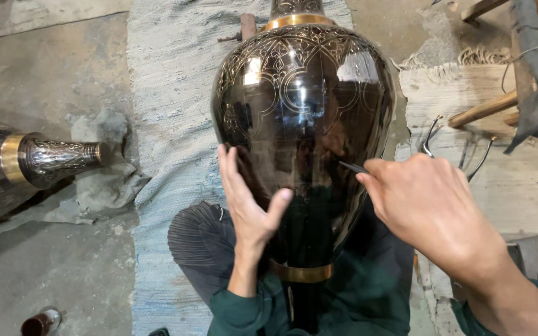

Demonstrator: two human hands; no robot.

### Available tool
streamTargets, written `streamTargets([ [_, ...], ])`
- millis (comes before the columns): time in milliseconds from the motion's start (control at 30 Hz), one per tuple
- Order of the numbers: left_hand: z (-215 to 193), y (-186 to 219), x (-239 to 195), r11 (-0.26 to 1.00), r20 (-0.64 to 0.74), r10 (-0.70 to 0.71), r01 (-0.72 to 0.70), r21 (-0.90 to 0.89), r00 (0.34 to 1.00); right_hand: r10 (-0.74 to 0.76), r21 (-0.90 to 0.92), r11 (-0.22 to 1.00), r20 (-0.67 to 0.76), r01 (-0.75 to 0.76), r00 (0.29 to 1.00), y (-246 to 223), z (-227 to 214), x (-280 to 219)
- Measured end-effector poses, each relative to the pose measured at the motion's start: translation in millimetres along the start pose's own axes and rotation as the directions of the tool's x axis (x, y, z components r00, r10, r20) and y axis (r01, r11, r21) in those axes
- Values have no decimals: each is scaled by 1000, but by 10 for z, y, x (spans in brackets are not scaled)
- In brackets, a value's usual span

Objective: The person uses a small engraving tool to carve decorative lines into the surface of a large dark metal vase. They hold the vase steady with one hand while carefully tracing patterns with the other.

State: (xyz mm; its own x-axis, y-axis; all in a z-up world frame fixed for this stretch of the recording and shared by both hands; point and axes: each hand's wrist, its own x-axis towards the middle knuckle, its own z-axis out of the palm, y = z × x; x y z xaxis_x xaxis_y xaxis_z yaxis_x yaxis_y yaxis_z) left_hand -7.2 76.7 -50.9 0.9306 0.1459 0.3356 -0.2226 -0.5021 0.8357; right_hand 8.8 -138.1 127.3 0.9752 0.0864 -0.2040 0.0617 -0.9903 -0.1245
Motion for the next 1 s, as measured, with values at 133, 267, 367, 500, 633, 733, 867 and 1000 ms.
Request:
streamTargets([
  [133, 23, -537, -21, 964, 32, -103, 108, -241, 994, -45, -23, 999, -57, 43, 997, -113, 31, -22],
  [267, 147, -939, -68, 796, 122, -194, 229, -560, 973, -22, -47, 999, -53, 19, 998, -155, 35, -26],
  [367, 215, -1102, -131, 713, 135, -185, 228, -663, 973, -34, -35, 999, -82, 31, 996, -191, 37, -32],
  [500, 247, -1180, -175, 702, 139, -166, 216, -679, 976, -30, -48, 999, -62, 27, 998, -192, 52, -37],
  [633, 261, -1152, -172, 682, 130, -152, 199, -704, 980, -3, -95, 995, -21, 1, 1000, -193, 98, -40],
  [733, 251, -1138, -167, 677, 142, -153, 208, -706, 978, -31, -86, 996, -38, 28, 999, -160, 123, -64],
  [867, 240, -1174, -185, 676, 144, -153, 209, -706, 978, -111, 22, 993, -110, 114, 988, -4, 141, -70],
  [1000, 292, -1270, -236, 653, 140, -144, 201, -730, 980, -94, 78, 992, -43, 97, 995, 245, 170, -23],
])
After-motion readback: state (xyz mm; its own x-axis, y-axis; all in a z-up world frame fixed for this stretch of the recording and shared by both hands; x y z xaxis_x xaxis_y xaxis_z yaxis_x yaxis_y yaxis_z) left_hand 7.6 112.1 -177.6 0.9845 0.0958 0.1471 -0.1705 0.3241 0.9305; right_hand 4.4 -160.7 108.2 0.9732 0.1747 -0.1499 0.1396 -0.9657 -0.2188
